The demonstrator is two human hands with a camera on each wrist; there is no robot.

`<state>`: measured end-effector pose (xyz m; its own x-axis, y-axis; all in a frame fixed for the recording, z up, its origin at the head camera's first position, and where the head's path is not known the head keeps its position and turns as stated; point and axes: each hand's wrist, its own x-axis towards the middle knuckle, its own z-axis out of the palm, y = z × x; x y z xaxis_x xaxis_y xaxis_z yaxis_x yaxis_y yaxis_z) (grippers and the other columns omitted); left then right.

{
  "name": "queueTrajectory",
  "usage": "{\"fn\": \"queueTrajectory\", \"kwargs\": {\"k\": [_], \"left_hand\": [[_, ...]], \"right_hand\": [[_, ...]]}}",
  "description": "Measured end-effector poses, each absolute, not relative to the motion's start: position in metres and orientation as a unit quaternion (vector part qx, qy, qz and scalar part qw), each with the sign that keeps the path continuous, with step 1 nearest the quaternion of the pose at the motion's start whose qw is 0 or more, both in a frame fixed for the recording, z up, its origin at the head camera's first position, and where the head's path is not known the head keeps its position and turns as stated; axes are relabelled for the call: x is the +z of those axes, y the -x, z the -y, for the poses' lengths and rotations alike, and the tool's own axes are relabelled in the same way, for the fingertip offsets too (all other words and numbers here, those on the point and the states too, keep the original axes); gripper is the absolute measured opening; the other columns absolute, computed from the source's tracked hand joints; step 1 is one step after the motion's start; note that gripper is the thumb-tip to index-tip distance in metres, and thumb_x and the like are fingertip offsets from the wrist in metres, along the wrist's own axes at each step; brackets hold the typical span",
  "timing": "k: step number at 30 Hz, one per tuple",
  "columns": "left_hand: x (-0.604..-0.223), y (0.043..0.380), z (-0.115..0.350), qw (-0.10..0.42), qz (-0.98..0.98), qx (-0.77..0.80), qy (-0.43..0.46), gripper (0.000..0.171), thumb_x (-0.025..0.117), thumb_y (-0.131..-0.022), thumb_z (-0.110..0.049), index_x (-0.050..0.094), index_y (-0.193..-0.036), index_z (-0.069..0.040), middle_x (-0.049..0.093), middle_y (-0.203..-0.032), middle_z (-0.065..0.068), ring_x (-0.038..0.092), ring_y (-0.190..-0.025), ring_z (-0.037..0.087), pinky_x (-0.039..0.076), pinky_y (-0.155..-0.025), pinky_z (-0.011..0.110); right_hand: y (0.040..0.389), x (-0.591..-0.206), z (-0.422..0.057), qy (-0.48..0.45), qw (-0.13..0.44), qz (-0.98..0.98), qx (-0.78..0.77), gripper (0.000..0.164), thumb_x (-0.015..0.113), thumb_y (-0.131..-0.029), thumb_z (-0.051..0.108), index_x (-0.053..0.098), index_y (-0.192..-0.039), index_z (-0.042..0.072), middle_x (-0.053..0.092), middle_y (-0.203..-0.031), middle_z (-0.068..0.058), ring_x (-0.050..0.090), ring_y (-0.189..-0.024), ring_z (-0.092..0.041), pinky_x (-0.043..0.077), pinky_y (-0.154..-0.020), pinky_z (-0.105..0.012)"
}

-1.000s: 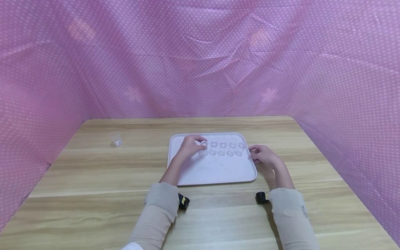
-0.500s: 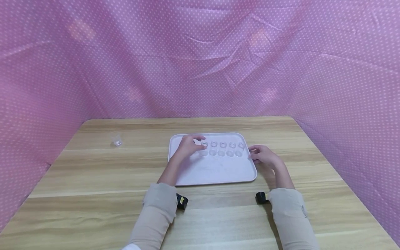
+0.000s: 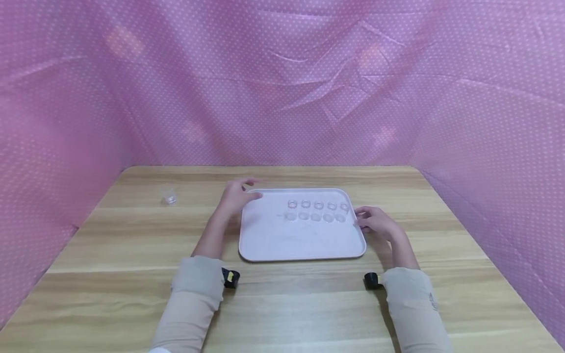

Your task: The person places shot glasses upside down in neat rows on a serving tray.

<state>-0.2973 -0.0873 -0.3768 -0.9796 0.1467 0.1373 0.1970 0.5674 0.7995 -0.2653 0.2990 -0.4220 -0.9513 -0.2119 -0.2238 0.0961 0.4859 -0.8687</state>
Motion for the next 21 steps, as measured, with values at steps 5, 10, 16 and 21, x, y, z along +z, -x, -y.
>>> {"fn": "queueTrajectory", "kwargs": {"k": [5,10,16,21], "left_hand": [[-0.37,0.296,0.128,0.057,0.893,-0.441,0.069,0.047,0.068,-0.083,-0.016,0.053,-0.126,-0.005,0.05,-0.124,0.018,0.042,-0.107,0.034,0.04,-0.084,0.044],[-0.367,0.295,0.168,0.097,0.892,-0.441,0.005,0.051,0.069,-0.081,-0.02,0.052,-0.127,-0.006,0.047,-0.125,0.016,0.04,-0.108,0.033,0.039,-0.084,0.044],[-0.366,0.295,0.212,0.142,0.895,-0.421,-0.033,0.059,0.07,-0.081,-0.028,0.048,-0.131,-0.005,0.045,-0.131,0.018,0.034,-0.113,0.036,0.03,-0.094,0.051],[-0.374,0.297,0.243,0.135,0.891,-0.425,-0.09,0.065,0.069,-0.081,-0.035,0.044,-0.135,-0.006,0.039,-0.136,0.019,0.025,-0.123,0.04,0.024,-0.099,0.053]], "right_hand": [[0.265,-0.422,-0.3,0.039,0.153,-0.844,-0.512,0.045,0.052,-0.087,-0.004,0.037,-0.127,-0.017,0.053,-0.103,-0.025,0.059,-0.081,-0.02,0.051,-0.075,-0.034],[0.266,-0.424,-0.3,0.032,0.157,-0.841,-0.516,0.045,0.053,-0.087,-0.003,0.037,-0.127,-0.017,0.053,-0.104,-0.024,0.059,-0.081,-0.019,0.051,-0.075,-0.033],[0.268,-0.425,-0.301,0.029,0.153,-0.845,-0.512,0.044,0.053,-0.087,-0.002,0.038,-0.127,-0.016,0.053,-0.104,-0.025,0.058,-0.081,-0.019,0.052,-0.074,-0.033],[0.269,-0.426,-0.301,0.029,0.15,-0.845,-0.513,0.043,0.052,-0.087,-0.003,0.039,-0.126,-0.016,0.054,-0.102,-0.023,0.058,-0.079,-0.018,0.052,-0.073,-0.033]]}}
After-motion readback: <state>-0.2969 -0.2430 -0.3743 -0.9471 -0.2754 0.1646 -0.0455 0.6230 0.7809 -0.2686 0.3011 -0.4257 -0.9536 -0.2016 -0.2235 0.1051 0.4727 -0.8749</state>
